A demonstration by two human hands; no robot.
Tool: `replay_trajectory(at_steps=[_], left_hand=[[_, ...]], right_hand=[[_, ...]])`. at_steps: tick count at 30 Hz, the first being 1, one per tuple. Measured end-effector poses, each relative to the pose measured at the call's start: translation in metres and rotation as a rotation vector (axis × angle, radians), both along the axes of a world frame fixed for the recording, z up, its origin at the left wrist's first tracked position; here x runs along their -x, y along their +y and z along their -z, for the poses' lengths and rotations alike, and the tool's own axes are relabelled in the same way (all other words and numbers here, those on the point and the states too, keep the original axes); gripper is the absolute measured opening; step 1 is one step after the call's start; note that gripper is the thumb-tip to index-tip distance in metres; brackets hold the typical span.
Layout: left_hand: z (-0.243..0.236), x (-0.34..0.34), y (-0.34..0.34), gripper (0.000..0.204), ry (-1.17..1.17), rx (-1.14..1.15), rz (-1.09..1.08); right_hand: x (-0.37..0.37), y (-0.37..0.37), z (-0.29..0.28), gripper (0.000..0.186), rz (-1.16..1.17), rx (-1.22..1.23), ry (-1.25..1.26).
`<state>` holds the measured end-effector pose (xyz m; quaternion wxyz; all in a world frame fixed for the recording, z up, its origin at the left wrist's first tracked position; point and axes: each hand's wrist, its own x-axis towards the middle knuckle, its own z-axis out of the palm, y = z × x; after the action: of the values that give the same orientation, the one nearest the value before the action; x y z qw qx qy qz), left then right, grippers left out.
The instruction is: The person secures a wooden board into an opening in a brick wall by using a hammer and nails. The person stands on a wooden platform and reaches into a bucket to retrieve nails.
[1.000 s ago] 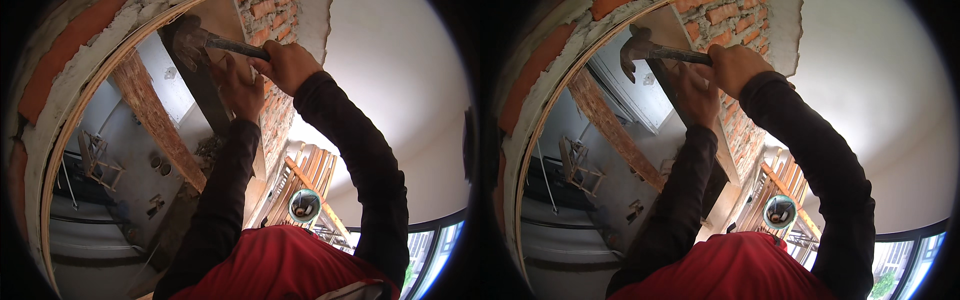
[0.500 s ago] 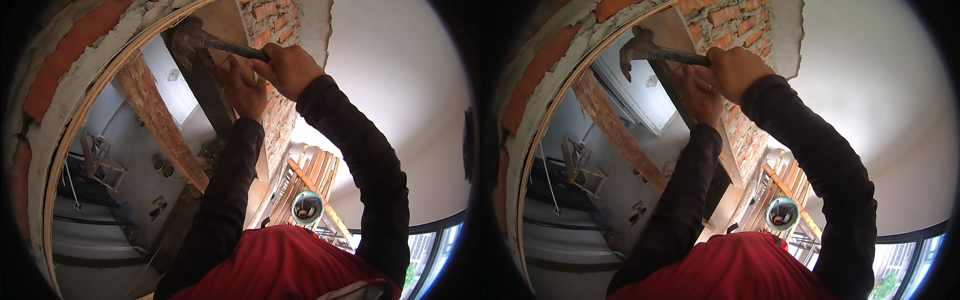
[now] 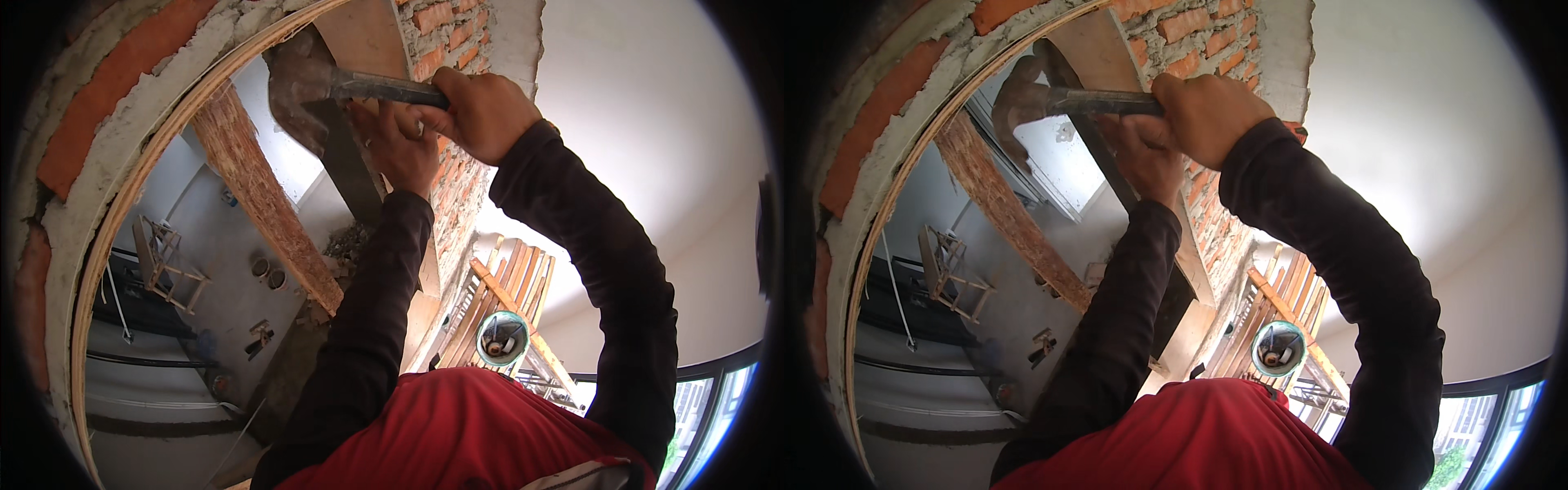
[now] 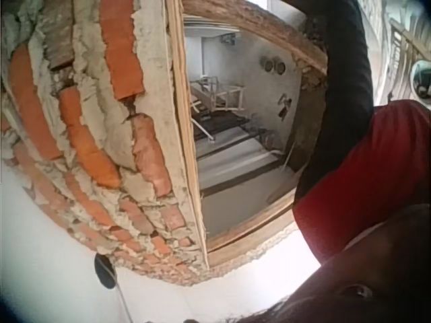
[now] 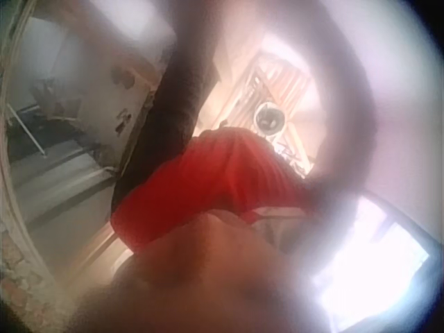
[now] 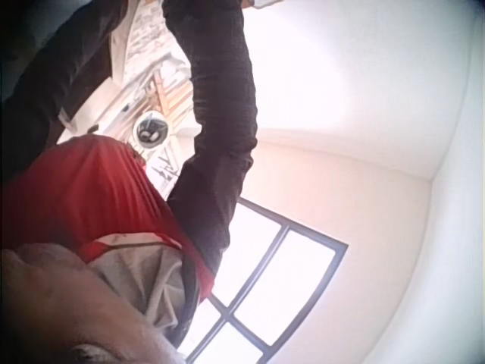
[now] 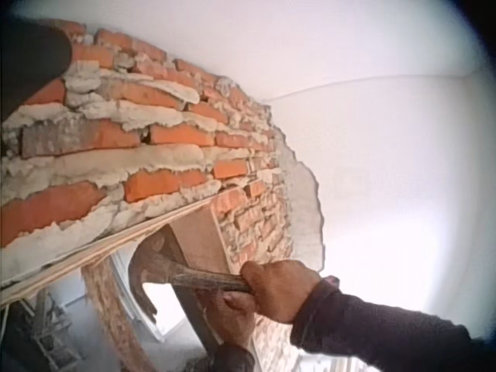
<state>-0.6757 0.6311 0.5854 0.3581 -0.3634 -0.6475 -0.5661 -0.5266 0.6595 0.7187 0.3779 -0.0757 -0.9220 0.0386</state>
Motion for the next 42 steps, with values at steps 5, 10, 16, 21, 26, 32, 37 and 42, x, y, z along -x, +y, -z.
replay_trajectory(at_steps=[5,10,16,21,26,32,37,42], left_hand=[[-0.002,-0.005,-0.003,0.083,-0.069,0.078,-0.003],[-0.001,-0.002,-0.002,0.086,0.044,-0.001,-0.047],[0.0,-0.003,0.0,0.085,-0.023,0.091,-0.059],[0.009,0.01,0.006,0.083,-0.037,-0.022,0.028],[0.002,0.002,0.002,0.084,0.04,-0.033,-0.06],[0.001,0.009,-0.002,0.087,0.061,-0.078,0.011],[0.007,0.006,0.001,0.084,0.036,-0.106,0.068],[0.002,0.002,0.0,0.083,0.018,-0.104,0.041]], right_hand=[[0.007,0.002,-0.01,0.042,0.14,0.026,-0.052],[0.0,-0.003,-0.007,0.042,0.096,-0.057,-0.036],[0.006,0.005,-0.004,0.041,0.109,0.097,-0.068],[-0.027,-0.013,0.048,0.037,-0.115,0.3,0.126],[-0.037,-0.044,0.094,0.042,-0.314,0.887,0.491],[0.006,-0.078,0.087,0.049,-0.541,1.356,0.906],[0.017,-0.051,0.095,0.043,-0.424,1.178,0.572],[0.018,-0.056,0.104,0.043,-0.436,1.159,0.711]])
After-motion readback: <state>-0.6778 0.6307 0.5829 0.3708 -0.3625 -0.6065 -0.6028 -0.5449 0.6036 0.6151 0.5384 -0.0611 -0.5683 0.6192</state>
